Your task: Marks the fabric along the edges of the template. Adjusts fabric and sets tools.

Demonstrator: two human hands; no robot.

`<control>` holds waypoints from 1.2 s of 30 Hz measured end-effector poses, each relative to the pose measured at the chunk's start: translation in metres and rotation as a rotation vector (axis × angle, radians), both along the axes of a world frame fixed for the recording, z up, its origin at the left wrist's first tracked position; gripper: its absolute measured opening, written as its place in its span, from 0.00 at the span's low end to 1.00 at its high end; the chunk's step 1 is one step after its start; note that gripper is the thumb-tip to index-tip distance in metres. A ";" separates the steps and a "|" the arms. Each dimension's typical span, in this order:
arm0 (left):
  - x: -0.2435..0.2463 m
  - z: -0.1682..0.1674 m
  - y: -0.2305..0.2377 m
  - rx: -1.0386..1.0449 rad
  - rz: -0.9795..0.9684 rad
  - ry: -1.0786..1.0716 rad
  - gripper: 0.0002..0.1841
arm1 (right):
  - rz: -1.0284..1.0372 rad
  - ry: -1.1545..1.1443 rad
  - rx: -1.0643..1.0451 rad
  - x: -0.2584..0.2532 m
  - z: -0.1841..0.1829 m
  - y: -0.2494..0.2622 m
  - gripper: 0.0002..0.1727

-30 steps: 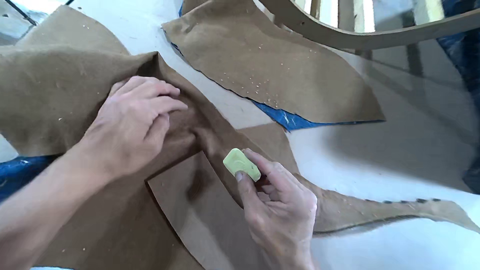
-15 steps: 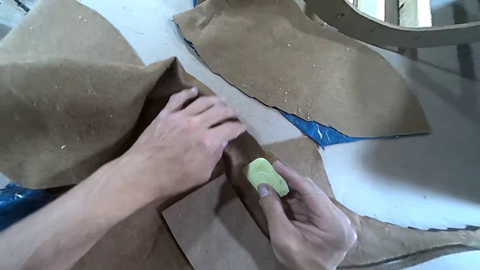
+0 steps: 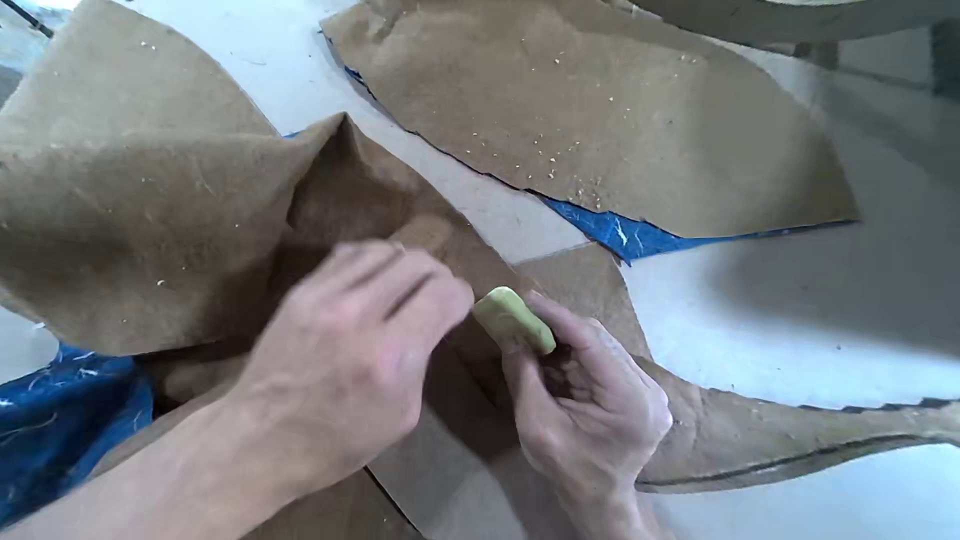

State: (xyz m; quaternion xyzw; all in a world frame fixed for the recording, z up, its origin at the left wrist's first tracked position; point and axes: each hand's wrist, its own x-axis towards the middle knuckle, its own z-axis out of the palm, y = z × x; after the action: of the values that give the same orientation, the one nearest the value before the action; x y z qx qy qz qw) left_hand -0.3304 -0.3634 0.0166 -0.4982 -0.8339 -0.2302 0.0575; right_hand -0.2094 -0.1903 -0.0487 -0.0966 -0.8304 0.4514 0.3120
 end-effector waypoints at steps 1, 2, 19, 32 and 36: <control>0.004 -0.016 -0.006 -0.037 -0.076 -0.078 0.16 | -0.008 0.004 -0.018 0.000 0.001 0.000 0.19; 0.001 -0.031 -0.012 -0.111 -0.173 -0.130 0.18 | -0.010 0.002 -0.039 0.001 0.001 0.000 0.19; -0.029 -0.062 -0.024 -0.243 -0.117 -0.035 0.35 | 0.025 -0.025 0.314 -0.003 -0.002 -0.019 0.13; -0.029 -0.064 -0.024 -0.202 -0.110 -0.034 0.35 | 0.054 -0.097 0.342 -0.006 -0.002 -0.019 0.13; -0.029 -0.064 -0.023 -0.196 -0.113 -0.028 0.34 | 0.069 -0.102 0.355 -0.005 0.000 -0.018 0.12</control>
State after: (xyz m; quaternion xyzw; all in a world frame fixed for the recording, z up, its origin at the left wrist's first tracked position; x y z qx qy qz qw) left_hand -0.3596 -0.3868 -0.0470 -0.5445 -0.8237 -0.1575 -0.0161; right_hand -0.2145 -0.2083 -0.0489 -0.0342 -0.9147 0.3026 0.2658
